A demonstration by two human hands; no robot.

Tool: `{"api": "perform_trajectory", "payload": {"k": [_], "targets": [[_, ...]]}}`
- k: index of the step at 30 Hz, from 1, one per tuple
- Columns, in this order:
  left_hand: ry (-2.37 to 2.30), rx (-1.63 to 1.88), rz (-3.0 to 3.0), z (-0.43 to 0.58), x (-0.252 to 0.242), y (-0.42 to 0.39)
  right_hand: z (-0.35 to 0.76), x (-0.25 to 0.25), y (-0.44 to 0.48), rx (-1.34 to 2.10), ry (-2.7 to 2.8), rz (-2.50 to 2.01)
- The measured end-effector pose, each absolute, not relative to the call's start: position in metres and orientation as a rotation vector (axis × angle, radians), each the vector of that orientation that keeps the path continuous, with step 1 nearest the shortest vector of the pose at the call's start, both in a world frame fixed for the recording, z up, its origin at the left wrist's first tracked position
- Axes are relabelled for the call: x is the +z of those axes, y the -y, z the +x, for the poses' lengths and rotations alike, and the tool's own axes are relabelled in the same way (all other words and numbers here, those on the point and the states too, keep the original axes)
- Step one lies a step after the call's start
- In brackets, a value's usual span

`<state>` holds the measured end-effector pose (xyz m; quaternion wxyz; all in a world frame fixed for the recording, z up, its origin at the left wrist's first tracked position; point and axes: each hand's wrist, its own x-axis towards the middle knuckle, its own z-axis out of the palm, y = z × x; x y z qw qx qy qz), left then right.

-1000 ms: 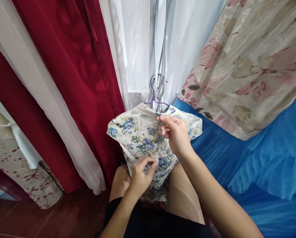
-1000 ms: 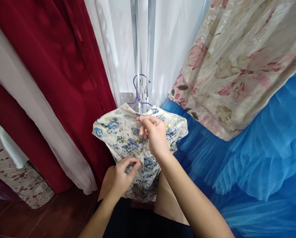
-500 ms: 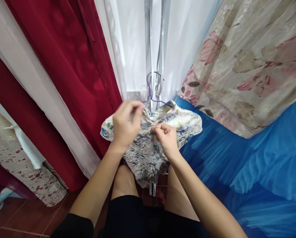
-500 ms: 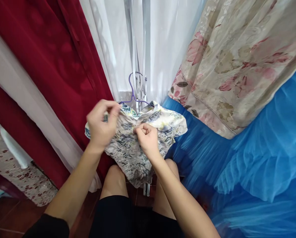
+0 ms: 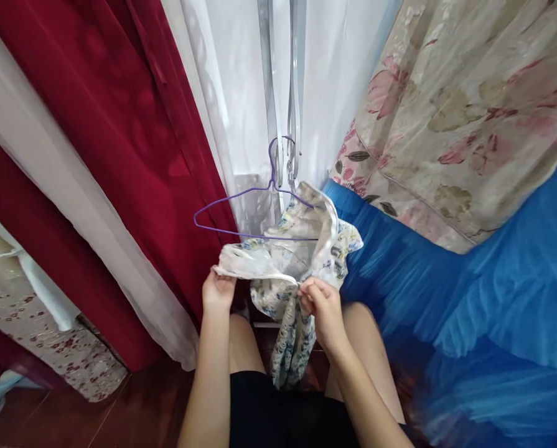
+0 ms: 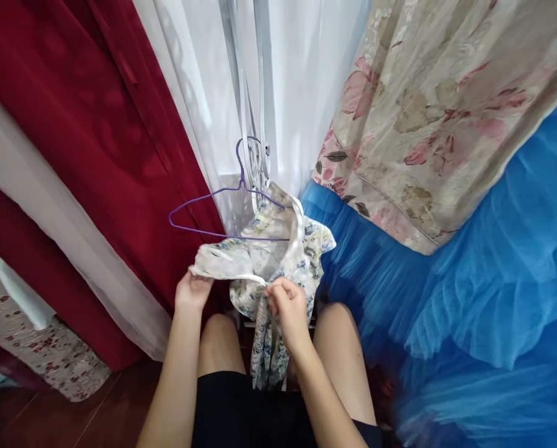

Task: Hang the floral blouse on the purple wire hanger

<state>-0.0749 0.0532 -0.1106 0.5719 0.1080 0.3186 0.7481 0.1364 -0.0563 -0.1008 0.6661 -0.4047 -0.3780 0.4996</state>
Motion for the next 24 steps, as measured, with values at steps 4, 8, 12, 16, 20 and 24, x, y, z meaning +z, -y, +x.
{"api": "perform_trajectory", "payload": {"k": [4,8,12,16,20,24], "targets": [[-0.613,1.649,0.263,-0.025,-0.121,0.019,0.157,-0.149,0.094,1.132,0.799,-0.992],[-0.582,1.560,0.625,0.015,-0.099,0.076,0.173,-0.150,0.124,1.176,1.019,-1.136],[-0.649,1.386,1.049,0.042,-0.083,0.106,0.185,-0.119,0.135,1.126,1.156,-1.079],[-0.799,1.399,1.480,0.051,-0.090,0.106,0.184,-0.114,0.137,1.448,1.210,-0.984],[-0.909,1.357,1.572,0.038,-0.111,0.094,0.180,-0.122,0.140,1.708,1.313,-0.930],[-0.862,0.906,1.508,0.021,-0.140,0.103,0.204,-0.112,0.144,1.618,1.232,-1.039]]}}
